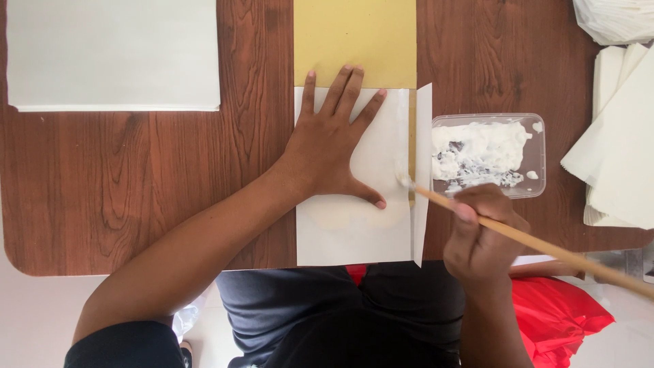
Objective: The person aligns a white sheet of paper on a yellow cardboard template and smooths it down. They then use a brush to apply white adhesive along the edge of the paper.
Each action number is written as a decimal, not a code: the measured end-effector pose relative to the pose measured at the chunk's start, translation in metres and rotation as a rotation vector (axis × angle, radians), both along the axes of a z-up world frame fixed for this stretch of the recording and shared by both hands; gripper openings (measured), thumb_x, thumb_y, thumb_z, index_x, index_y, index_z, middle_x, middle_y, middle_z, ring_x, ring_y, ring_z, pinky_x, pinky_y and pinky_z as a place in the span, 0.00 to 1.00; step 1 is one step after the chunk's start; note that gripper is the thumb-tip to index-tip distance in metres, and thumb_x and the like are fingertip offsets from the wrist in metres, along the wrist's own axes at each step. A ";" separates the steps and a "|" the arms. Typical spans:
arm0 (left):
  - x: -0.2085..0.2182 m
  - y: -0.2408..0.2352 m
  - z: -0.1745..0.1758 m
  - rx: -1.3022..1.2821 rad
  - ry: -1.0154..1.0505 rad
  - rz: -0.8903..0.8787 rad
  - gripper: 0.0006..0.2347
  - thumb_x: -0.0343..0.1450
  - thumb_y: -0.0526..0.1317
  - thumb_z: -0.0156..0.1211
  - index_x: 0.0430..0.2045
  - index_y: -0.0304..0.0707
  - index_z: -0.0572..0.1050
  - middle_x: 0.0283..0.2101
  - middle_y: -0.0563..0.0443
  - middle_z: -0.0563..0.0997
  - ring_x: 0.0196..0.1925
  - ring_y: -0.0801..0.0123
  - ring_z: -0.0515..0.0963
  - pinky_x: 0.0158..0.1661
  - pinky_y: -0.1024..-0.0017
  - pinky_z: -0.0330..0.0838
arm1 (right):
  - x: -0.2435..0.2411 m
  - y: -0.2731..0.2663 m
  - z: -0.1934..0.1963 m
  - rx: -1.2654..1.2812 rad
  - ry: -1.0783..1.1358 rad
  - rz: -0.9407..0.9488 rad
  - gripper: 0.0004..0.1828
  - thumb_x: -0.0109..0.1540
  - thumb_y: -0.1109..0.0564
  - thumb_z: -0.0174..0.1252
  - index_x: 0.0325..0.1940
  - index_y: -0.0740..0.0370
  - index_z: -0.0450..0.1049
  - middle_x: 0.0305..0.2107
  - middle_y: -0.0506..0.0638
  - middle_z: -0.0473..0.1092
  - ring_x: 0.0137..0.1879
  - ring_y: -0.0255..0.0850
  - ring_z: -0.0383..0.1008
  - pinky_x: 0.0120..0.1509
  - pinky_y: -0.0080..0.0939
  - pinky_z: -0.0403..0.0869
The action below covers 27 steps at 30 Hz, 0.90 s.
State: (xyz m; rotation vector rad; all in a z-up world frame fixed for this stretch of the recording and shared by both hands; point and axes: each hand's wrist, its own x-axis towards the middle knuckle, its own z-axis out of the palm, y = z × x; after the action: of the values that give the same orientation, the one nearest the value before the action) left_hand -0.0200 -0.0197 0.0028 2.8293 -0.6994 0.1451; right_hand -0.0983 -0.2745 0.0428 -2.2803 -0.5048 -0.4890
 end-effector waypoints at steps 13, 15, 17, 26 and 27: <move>-0.002 0.000 0.001 -0.003 0.006 0.003 0.69 0.44 0.92 0.49 0.74 0.38 0.50 0.75 0.25 0.47 0.78 0.40 0.42 0.69 0.31 0.29 | 0.003 0.007 0.006 0.097 -0.058 0.041 0.18 0.74 0.54 0.42 0.39 0.71 0.66 0.14 0.51 0.61 0.28 0.48 0.70 0.42 0.46 0.69; -0.001 0.000 0.001 0.002 -0.001 0.000 0.69 0.44 0.92 0.48 0.74 0.38 0.50 0.75 0.25 0.47 0.78 0.40 0.42 0.69 0.31 0.30 | 0.000 0.003 0.004 0.080 -0.025 0.042 0.17 0.74 0.53 0.42 0.39 0.69 0.64 0.21 0.54 0.65 0.31 0.48 0.70 0.40 0.45 0.68; -0.001 0.001 0.001 0.007 -0.003 0.002 0.70 0.44 0.92 0.48 0.75 0.38 0.50 0.75 0.24 0.47 0.78 0.39 0.43 0.69 0.30 0.30 | -0.004 0.002 0.003 0.064 0.013 0.048 0.16 0.74 0.52 0.42 0.40 0.67 0.62 0.27 0.57 0.69 0.33 0.48 0.70 0.38 0.43 0.68; -0.001 0.002 0.001 0.000 0.026 -0.001 0.70 0.44 0.92 0.48 0.75 0.38 0.48 0.75 0.25 0.46 0.79 0.39 0.41 0.69 0.30 0.29 | -0.003 0.008 0.011 0.120 0.013 0.033 0.15 0.73 0.55 0.42 0.38 0.69 0.63 0.24 0.58 0.65 0.27 0.45 0.65 0.33 0.40 0.61; -0.001 0.001 0.002 0.001 0.027 -0.005 0.70 0.44 0.92 0.48 0.75 0.39 0.48 0.75 0.25 0.46 0.79 0.40 0.41 0.69 0.31 0.29 | -0.002 0.015 0.018 0.112 0.018 0.018 0.22 0.73 0.52 0.41 0.29 0.66 0.62 0.18 0.53 0.62 0.26 0.44 0.65 0.37 0.42 0.64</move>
State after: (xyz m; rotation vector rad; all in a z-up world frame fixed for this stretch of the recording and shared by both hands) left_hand -0.0211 -0.0184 0.0044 2.8248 -0.7006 0.1053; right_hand -0.0999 -0.2593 0.0611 -2.1700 -0.4766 -0.4758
